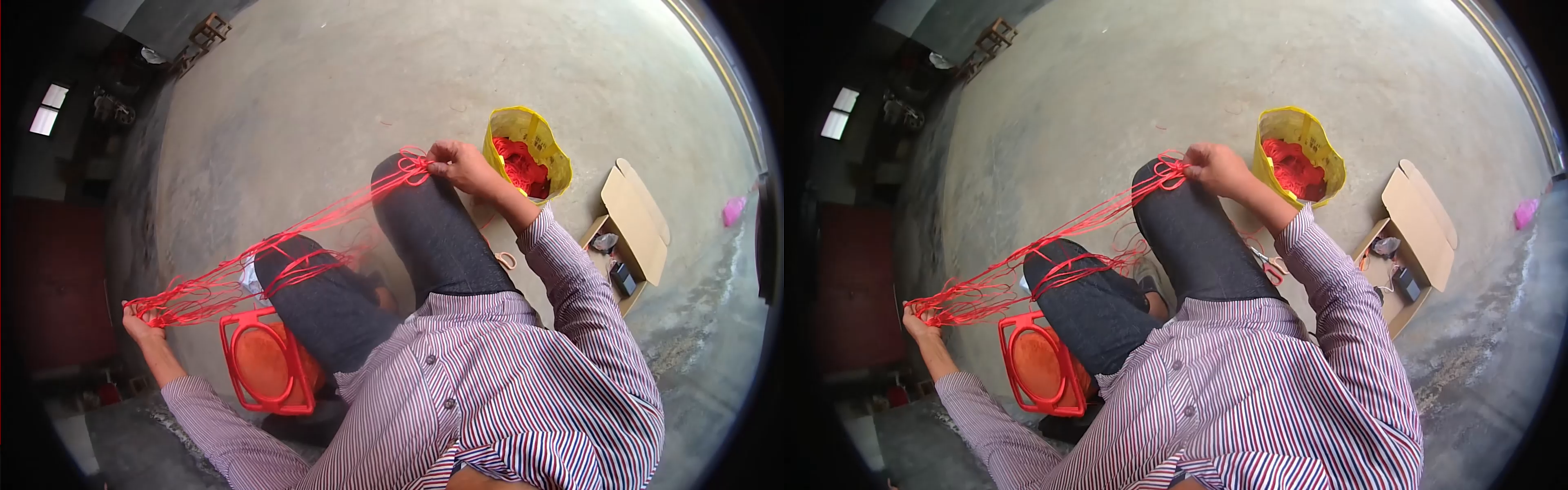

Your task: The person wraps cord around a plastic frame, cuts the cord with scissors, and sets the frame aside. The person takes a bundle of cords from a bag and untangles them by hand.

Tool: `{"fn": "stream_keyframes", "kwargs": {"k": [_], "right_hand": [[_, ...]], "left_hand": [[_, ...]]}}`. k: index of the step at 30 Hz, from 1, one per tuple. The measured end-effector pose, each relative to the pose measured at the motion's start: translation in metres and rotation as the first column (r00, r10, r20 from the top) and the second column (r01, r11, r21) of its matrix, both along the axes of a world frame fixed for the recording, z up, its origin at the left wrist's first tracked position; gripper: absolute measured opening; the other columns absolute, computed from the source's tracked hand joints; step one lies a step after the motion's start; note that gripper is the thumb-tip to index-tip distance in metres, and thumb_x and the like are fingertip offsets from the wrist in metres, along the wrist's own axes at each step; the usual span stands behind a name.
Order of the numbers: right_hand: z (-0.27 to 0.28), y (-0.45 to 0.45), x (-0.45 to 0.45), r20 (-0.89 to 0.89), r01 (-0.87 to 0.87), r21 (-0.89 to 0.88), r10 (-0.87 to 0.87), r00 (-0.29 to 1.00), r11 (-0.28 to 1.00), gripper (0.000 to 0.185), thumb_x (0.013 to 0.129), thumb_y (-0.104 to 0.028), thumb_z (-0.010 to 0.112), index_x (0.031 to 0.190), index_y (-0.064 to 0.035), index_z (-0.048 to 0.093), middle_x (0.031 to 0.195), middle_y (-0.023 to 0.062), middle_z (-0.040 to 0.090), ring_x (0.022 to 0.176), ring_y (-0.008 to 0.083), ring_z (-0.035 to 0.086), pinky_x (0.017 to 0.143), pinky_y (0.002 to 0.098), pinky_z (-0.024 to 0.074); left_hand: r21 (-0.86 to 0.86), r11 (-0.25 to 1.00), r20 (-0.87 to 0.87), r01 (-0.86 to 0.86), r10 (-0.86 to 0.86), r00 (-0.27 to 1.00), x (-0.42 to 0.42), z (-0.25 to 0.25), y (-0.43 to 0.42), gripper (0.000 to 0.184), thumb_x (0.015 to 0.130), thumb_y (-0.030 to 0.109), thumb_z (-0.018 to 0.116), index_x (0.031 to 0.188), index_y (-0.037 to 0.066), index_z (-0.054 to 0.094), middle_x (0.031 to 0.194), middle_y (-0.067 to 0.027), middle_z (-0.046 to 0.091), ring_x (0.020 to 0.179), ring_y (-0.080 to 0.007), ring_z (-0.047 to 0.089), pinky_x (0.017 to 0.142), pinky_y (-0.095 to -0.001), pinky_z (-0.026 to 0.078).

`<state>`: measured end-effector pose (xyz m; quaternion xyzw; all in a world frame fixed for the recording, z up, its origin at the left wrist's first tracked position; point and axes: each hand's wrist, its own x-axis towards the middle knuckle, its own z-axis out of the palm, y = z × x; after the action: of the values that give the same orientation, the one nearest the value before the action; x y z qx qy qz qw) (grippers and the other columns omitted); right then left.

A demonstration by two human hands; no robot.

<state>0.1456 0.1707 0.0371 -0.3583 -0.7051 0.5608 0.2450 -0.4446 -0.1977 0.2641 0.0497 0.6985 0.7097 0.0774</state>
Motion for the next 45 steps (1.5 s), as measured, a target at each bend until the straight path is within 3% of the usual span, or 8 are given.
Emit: {"fn": "stream_keyframes", "kwargs": {"k": [7, 10, 15, 17, 25, 27, 36, 45], "right_hand": [[0.087, 0.024, 0.045, -0.506, 0.042, -0.535, -0.361, 0.783, 0.844, 0.01, 0.098, -0.018, 0.058, 0.098, -0.0078, 0.058, 0.076, -0.0009, 0.061, 0.07, 0.0085, 0.058, 0.069, 0.021, 0.0459], [0.095, 0.025, 0.056, -0.565, -0.071, -0.528, -0.288, 0.773, 0.846, 0.013, 0.099, -0.02, 0.056, 0.096, -0.0073, 0.056, 0.069, -0.0026, 0.055, 0.056, 0.006, 0.045, 0.056, 0.0208, 0.0359], [0.115, 0.011, 0.056, -0.627, -0.255, -0.477, -0.123, 0.769, 0.841, 0.011, 0.099, -0.019, 0.057, 0.098, -0.0075, 0.056, 0.076, -0.0041, 0.059, 0.057, 0.0014, 0.05, 0.053, 0.0177, 0.0413], [0.129, -0.001, 0.045, -0.656, -0.305, -0.427, -0.06, 0.752, 0.851, 0.012, 0.099, -0.019, 0.057, 0.099, -0.0072, 0.057, 0.077, -0.0044, 0.059, 0.059, 0.001, 0.051, 0.054, 0.0179, 0.0419], [0.157, -0.019, 0.013, -0.552, -0.315, -0.289, 0.111, 0.827, 0.904, 0.016, 0.098, -0.025, 0.06, 0.098, -0.0091, 0.061, 0.078, -0.0058, 0.059, 0.062, 0.0005, 0.049, 0.056, 0.0175, 0.0402], [0.158, -0.019, 0.01, -0.522, -0.27, -0.227, 0.117, 0.845, 0.936, 0.015, 0.098, -0.023, 0.06, 0.098, -0.008, 0.062, 0.079, -0.0052, 0.061, 0.064, 0.0008, 0.051, 0.056, 0.0181, 0.0404], [0.126, -0.004, 0.041, -0.235, 0.409, -0.15, -0.434, 0.87, 0.9, 0.018, 0.095, -0.019, 0.062, 0.107, -0.0062, 0.066, 0.095, -0.0017, 0.064, 0.086, 0.0063, 0.056, 0.077, 0.0236, 0.0446], [0.099, -0.021, -0.013, -0.261, 0.272, 0.339, -0.187, 0.947, 0.901, 0.032, 0.086, -0.023, 0.069, 0.108, 0.0005, 0.067, 0.103, 0.012, 0.066, 0.092, 0.0224, 0.063, 0.083, 0.0332, 0.0506]], "left_hand": [[-0.006, 0.99, 0.031, -0.144, 0.144, 0.989, 0.008, -0.016, 0.001, 0.03, 0.101, 0.024, 0.047, 0.073, 0.014, 0.052, 0.063, 0.0046, 0.046, 0.056, -0.0099, 0.046, 0.055, -0.0265, 0.044], [-0.277, 0.956, 0.006, 0.097, -0.1, 0.995, -0.047, -0.051, -0.026, 0.018, 0.096, 0.025, 0.051, 0.083, 0.014, 0.057, 0.069, 0.0025, 0.055, 0.061, -0.0135, 0.053, 0.057, -0.0306, 0.045], [-0.93, 0.056, 0.252, 0.363, -0.623, 0.741, 0.035, -0.078, 0.034, 0.039, 0.077, 0.018, 0.068, 0.112, 0.003, 0.063, 0.094, -0.0068, 0.066, 0.086, -0.0217, 0.062, 0.073, -0.035, 0.048], [-0.988, 0.025, 0.028, 0.151, -0.941, 0.337, 0.116, -0.067, 0.079, 0.051, 0.071, 0.014, 0.069, 0.12, 0.004, 0.06, 0.121, -0.0138, 0.059, 0.115, -0.0276, 0.055, 0.096, -0.0365, 0.044], [-0.478, -0.038, -0.037, 0.877, -0.997, -0.064, 0.345, -0.051, 0.243, 0.051, 0.085, 0.025, 0.064, 0.129, 0.003, 0.056, 0.127, -0.0108, 0.059, 0.12, -0.022, 0.053, 0.105, -0.0387, 0.039], [-0.078, -0.152, 0.115, 0.985, -0.983, -0.142, 0.381, -0.063, 0.264, 0.04, 0.088, 0.021, 0.065, 0.122, 0.0, 0.061, 0.116, -0.0093, 0.064, 0.107, -0.0176, 0.06, 0.098, -0.0335, 0.044], [0.062, 0.275, 0.13, 0.959, -0.955, 0.266, 0.382, -0.09, 0.293, 0.007, 0.089, 0.01, 0.068, 0.085, 0.005, 0.066, 0.07, 0.0008, 0.06, 0.056, -0.0061, 0.049, 0.051, -0.0217, 0.04], [0.175, 0.192, 0.155, 0.966, -0.974, 0.166, 0.393, -0.059, 0.296, 0.004, 0.09, 0.008, 0.063, 0.092, 0.004, 0.063, 0.079, -0.0025, 0.064, 0.049, -0.0014, 0.036, 0.043, -0.0179, 0.027]]}}
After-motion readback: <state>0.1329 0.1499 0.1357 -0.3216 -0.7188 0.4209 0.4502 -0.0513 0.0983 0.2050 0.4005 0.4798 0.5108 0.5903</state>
